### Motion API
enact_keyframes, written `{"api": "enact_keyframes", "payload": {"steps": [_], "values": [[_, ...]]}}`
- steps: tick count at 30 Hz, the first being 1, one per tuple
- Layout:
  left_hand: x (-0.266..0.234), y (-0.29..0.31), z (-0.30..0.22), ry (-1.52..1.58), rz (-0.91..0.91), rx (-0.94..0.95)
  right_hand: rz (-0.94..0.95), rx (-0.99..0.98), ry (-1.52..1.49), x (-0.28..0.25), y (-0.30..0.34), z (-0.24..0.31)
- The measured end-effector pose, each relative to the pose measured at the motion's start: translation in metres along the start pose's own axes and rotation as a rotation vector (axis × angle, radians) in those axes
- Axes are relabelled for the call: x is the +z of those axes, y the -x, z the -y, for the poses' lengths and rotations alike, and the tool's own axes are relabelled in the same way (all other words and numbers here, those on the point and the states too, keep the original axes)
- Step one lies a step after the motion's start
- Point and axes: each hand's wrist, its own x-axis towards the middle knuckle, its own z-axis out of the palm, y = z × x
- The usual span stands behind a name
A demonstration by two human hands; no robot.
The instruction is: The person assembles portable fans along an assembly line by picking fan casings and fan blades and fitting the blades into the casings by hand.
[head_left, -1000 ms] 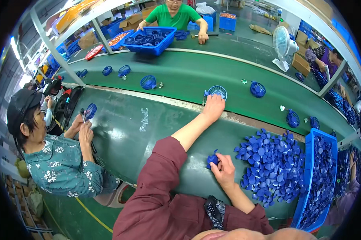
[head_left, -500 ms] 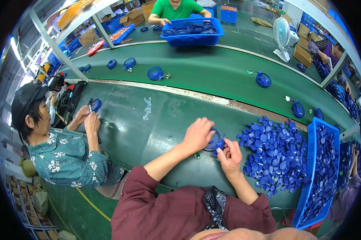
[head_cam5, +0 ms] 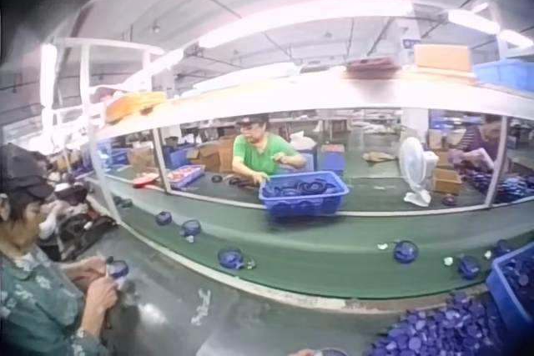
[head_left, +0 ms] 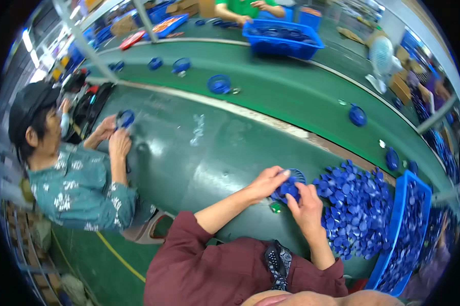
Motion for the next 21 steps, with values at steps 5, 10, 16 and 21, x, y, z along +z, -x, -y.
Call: {"api": "enact_keyframes", "payload": {"steps": [5, 10, 16, 21], "values": [[0.018, 0.009, -0.009, 0.197, 0.139, -0.106, 0.074, 0.042, 0.131, -0.001, 0.005, -0.006], [0.024, 0.020, -0.013, 0.320, 0.010, -0.034, 0.078, 0.048, 0.099, 0.013, -0.001, -0.010], [0.022, 0.018, -0.011, 0.267, -0.045, 0.141, 0.057, 0.079, 0.095, 0.017, -0.011, -0.015], [0.013, 0.012, -0.014, 0.097, -0.091, 0.198, -0.043, -0.045, 0.048, 0.003, -0.017, -0.002]]}}
